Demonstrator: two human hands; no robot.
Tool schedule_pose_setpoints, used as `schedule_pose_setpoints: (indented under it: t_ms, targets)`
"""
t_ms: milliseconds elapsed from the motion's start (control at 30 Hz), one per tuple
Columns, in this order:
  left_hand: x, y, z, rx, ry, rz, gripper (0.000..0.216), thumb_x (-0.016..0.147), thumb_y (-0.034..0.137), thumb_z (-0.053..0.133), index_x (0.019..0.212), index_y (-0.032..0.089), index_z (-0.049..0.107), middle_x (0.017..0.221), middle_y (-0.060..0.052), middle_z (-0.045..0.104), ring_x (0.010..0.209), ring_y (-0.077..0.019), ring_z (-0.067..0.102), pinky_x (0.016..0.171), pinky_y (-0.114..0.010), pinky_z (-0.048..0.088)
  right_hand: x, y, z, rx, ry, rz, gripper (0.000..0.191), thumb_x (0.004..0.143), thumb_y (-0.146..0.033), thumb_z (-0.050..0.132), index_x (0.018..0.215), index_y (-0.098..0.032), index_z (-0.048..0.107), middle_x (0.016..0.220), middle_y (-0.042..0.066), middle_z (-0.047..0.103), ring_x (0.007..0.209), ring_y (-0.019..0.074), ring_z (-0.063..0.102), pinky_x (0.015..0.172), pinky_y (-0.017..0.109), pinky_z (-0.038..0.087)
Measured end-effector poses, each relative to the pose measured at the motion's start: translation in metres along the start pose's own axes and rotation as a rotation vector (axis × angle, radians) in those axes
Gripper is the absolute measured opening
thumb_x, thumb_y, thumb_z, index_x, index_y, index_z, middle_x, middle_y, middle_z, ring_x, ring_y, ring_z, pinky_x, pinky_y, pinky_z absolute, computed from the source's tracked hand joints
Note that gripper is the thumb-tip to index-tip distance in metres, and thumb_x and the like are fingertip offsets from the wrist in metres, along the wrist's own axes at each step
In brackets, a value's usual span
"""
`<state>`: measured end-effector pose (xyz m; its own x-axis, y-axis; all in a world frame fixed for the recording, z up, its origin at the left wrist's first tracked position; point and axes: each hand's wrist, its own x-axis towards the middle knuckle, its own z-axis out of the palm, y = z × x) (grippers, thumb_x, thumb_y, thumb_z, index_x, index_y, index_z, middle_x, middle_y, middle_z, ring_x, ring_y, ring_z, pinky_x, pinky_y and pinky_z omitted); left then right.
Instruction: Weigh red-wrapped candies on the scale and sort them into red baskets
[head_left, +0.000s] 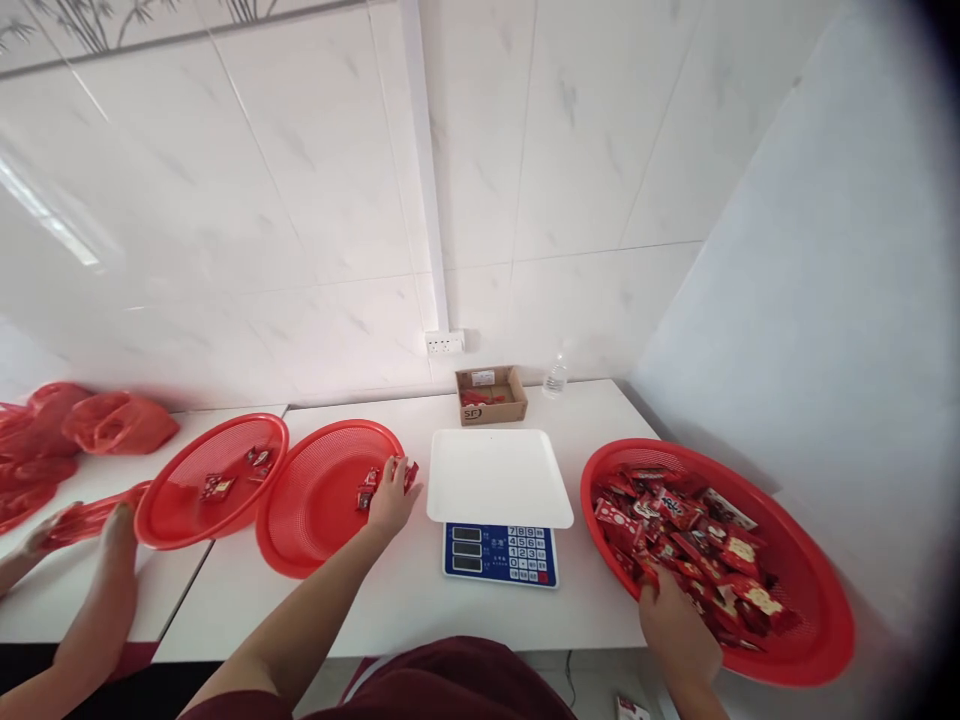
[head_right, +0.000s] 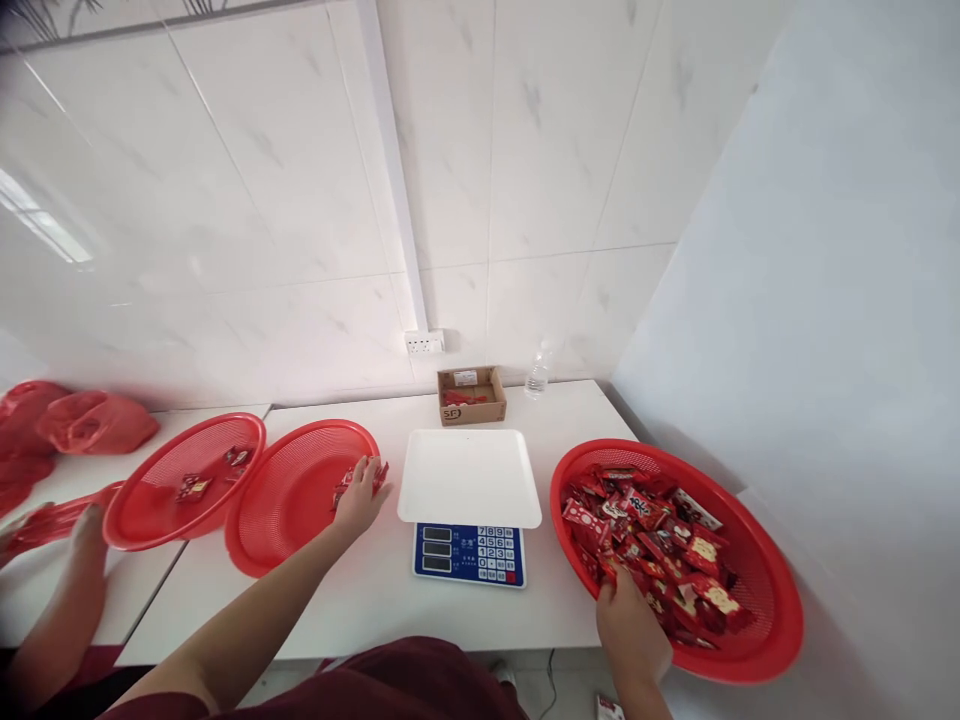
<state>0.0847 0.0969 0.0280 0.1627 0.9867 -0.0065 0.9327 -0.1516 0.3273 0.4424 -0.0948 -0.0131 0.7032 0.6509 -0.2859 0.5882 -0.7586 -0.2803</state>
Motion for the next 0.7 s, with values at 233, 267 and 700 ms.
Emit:
schedule_pose_setpoints:
  t_ms: [233,267,700]
  targets:
    - [-0.016,-0.018,0.001,0.137,-0.144,0.027,0.055,0.087,0.045,0.040,0.136,0.020,0.038,0.152,-0.013,0.019,0.133,-0.0321,0.030,0.102,-0.044,0.034,-0.002,-0.001,0.001,0.000,0.020,0.041,0.047,0.088,-0.030,0.024,0.128,-0.019,0.046,0.113,0.016,0.063,0.090,0.0291,0.065,0.069,0.039,0.048]
    - [-0.016,-0.021,0.002,0.148,-0.163,0.003,0.057,0.086,0.044,0.041,0.136,0.017,0.037,0.151,-0.015,0.021,0.135,-0.0329,0.027,0.104,-0.046,0.031,-0.004,-0.003,-0.001,0.001,0.010,0.047,0.047,0.088,-0.030,0.023,0.128,-0.018,0.045,0.114,0.016,0.063,0.090,0.0299,0.064,0.069,0.040,0.048]
    - [-0.036,-0.020,0.056,-0.153,-0.340,0.133,0.079,0.077,0.022,0.049,0.145,0.009,0.010,0.150,-0.015,0.023,0.138,-0.0215,0.022,0.111,-0.034,0.024,-0.008,-0.010,-0.003,-0.018,0.026,0.089,0.050,0.087,-0.031,0.021,0.129,-0.017,0.044,0.116,0.019,0.061,0.094,0.0338,0.063,0.072,0.045,0.048]
